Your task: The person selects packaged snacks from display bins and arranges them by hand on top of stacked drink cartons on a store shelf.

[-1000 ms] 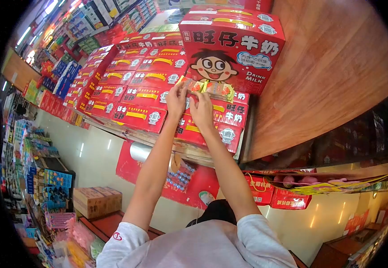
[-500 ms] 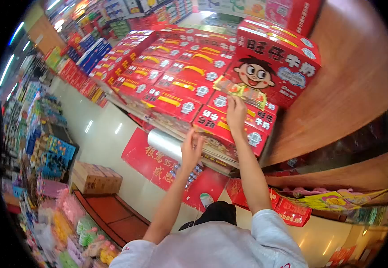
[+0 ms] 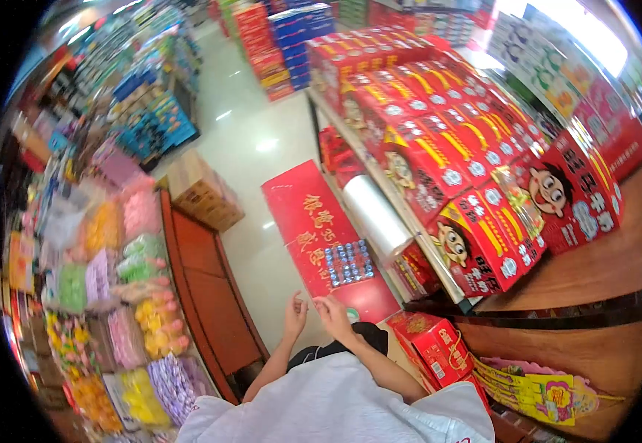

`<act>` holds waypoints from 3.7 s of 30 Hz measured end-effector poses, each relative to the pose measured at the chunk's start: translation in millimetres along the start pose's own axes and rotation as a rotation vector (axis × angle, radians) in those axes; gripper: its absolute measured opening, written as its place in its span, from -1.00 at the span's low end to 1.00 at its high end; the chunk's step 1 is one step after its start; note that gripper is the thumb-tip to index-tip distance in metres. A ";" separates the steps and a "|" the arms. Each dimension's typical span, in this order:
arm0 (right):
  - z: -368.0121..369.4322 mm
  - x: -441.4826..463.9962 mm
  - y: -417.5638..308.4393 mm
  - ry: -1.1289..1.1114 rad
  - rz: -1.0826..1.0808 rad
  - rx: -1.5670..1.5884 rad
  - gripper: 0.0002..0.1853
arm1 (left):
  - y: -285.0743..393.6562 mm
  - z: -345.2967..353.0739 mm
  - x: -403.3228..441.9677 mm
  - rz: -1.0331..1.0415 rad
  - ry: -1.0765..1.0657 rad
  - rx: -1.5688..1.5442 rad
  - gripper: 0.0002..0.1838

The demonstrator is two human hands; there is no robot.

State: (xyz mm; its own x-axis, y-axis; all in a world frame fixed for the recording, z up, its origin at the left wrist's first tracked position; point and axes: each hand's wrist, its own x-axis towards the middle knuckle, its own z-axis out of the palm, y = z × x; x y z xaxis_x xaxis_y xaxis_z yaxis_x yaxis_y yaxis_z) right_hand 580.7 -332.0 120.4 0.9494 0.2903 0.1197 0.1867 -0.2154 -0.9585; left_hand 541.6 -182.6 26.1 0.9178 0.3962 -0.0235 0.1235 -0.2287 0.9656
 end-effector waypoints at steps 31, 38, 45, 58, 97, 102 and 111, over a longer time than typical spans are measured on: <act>413.9 -280.1 -149.7 -1.556 -0.649 0.157 -0.71 | -46.0 -368.9 -363.3 -0.273 1.900 0.155 -0.69; 466.7 -353.2 -145.6 -1.692 -0.592 -0.179 -0.58 | -159.3 -364.8 -425.3 -0.601 1.867 -0.290 -0.39; 507.2 -377.1 -110.6 -1.771 -0.582 -0.244 -0.49 | -159.2 -376.4 -440.2 -0.707 1.859 -0.264 -0.32; 531.7 -398.7 -113.9 -1.463 -0.303 -0.238 -0.50 | -161.1 -375.6 -431.2 -0.703 1.968 -0.358 -0.34; 302.8 -181.9 -179.9 -1.247 0.250 0.172 -0.67 | 46.6 -303.9 -292.7 -0.014 1.267 -0.473 -0.50; 261.1 -141.9 -151.3 -1.127 0.081 0.148 -0.61 | 57.1 -272.3 -252.8 -0.132 1.064 -0.428 -0.49; 161.4 -74.1 -131.6 -0.708 0.195 0.173 -0.62 | 82.6 -209.5 -165.1 -0.154 0.561 -0.325 -0.42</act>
State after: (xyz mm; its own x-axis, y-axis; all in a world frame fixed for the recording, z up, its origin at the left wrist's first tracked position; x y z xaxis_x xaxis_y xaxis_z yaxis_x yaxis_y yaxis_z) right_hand 445.0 -174.6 195.9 0.5614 0.8043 -0.1948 -0.0660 -0.1912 -0.9793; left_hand 321.2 -80.6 164.0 0.5524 0.8257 -0.1143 0.0374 0.1125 0.9930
